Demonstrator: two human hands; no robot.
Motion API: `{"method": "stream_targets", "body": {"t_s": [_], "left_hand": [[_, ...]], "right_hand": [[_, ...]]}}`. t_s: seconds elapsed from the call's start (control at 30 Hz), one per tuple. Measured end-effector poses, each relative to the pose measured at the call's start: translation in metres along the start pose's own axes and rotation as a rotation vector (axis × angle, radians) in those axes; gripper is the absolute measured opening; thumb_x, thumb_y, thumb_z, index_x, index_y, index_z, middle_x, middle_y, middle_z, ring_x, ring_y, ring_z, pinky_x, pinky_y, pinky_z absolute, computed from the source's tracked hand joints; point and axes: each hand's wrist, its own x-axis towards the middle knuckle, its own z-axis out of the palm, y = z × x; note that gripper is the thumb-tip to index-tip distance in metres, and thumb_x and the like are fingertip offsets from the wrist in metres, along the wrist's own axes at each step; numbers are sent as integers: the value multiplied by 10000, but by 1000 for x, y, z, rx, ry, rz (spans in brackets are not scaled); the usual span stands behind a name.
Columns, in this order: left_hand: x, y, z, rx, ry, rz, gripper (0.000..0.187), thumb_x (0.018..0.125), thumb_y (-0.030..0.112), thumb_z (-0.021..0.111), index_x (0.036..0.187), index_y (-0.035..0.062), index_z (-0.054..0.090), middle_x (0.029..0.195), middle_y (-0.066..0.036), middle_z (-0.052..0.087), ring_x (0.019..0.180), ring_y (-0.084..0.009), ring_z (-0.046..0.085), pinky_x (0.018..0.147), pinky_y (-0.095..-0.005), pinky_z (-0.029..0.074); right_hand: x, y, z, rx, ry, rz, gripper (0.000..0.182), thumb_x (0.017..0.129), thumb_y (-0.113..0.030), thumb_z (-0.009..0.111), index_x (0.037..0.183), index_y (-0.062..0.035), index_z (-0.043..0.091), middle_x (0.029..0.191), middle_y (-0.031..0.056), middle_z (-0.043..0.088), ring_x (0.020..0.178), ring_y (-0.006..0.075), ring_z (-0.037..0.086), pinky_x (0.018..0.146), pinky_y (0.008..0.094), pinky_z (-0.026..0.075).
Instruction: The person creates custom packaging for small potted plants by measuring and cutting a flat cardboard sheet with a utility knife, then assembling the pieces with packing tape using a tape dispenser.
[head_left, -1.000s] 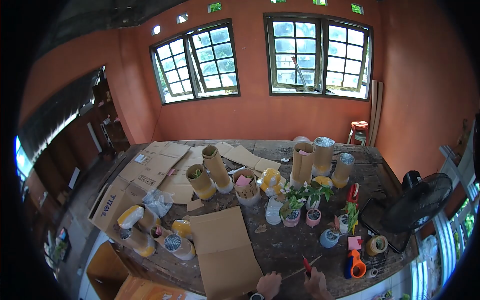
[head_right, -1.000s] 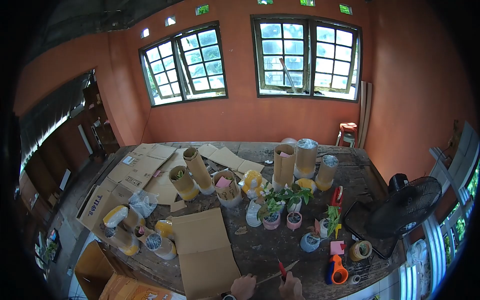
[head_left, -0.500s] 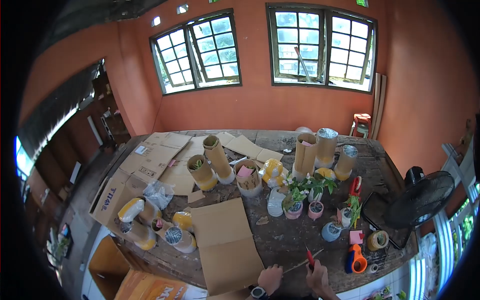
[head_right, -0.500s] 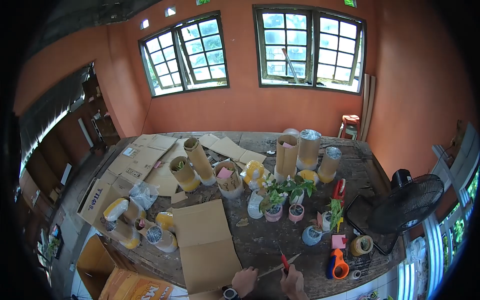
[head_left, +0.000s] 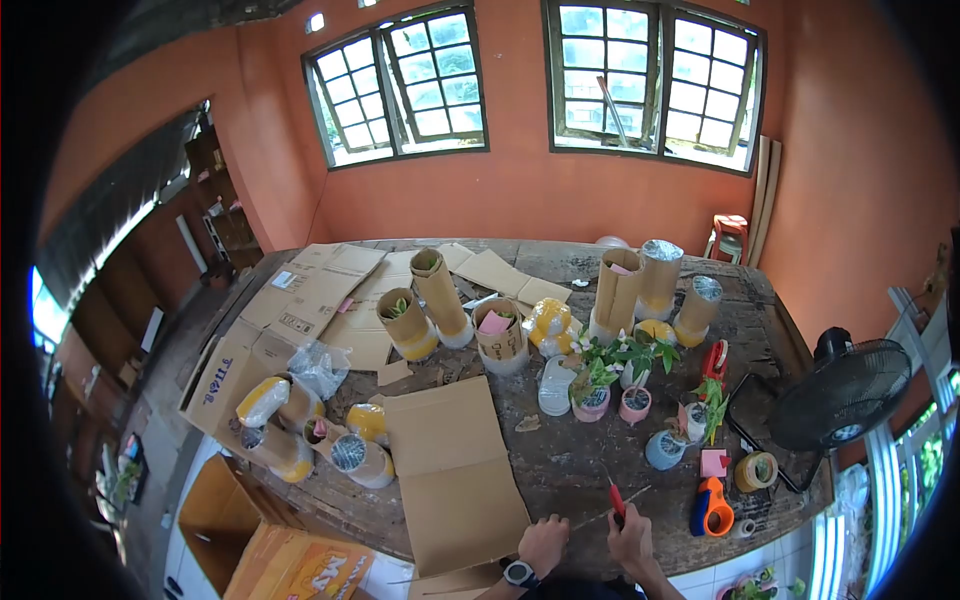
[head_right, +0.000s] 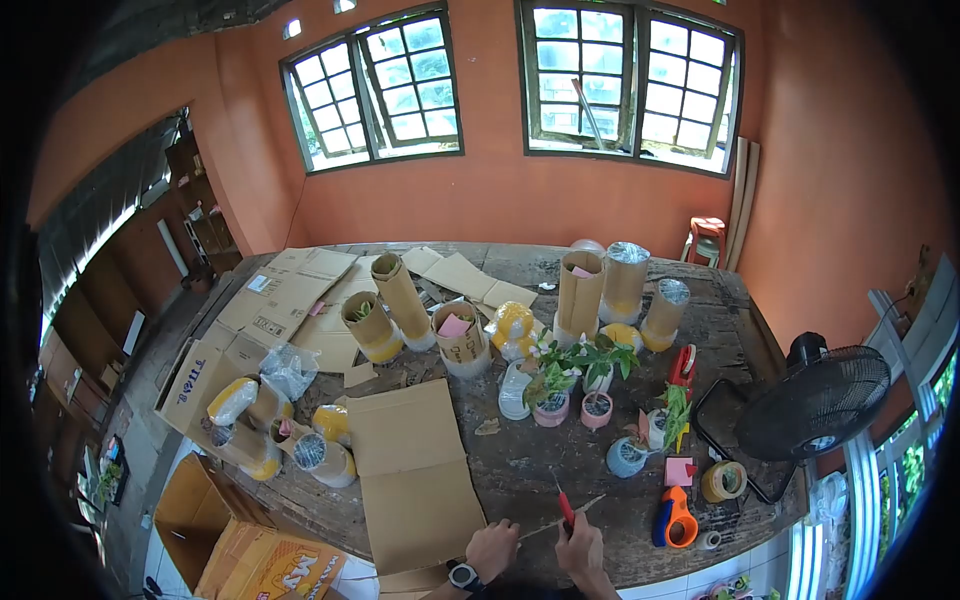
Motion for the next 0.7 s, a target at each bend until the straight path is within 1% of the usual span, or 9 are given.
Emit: {"method": "stream_targets", "body": {"t_s": [0.1,0.2,0.3,0.7], "left_hand": [[1,-2,2,13,7,14,155,862,137,648,972,29,657,977,-147,673,915,-314,700,720,-412,592],[2,-5,1,20,29,17,158,862,136,649,977,29,658,976,-147,675,911,-315,700,719,-411,593],[4,-7,3,6,34,18,161,861,137,655,982,30,659,973,-147,675,908,-316,700,717,-410,593],[5,-7,2,7,10,9,198,839,137,690,1005,30,661,987,-149,677,920,-311,696,726,-415,592]], "right_hand": [[6,22,11,-152,-118,45,241,902,-199,629,1024,7,609,846,312,670,874,510,650,774,574,504],[11,19,7,-166,-152,80,245,892,-193,625,1025,12,609,859,316,671,893,517,646,789,577,503],[15,28,12,-116,-136,21,257,889,-202,626,1031,12,608,869,317,672,900,521,643,789,582,500],[15,25,13,-117,-128,37,267,883,-208,630,1026,16,604,874,325,668,914,525,637,799,586,495]]}}
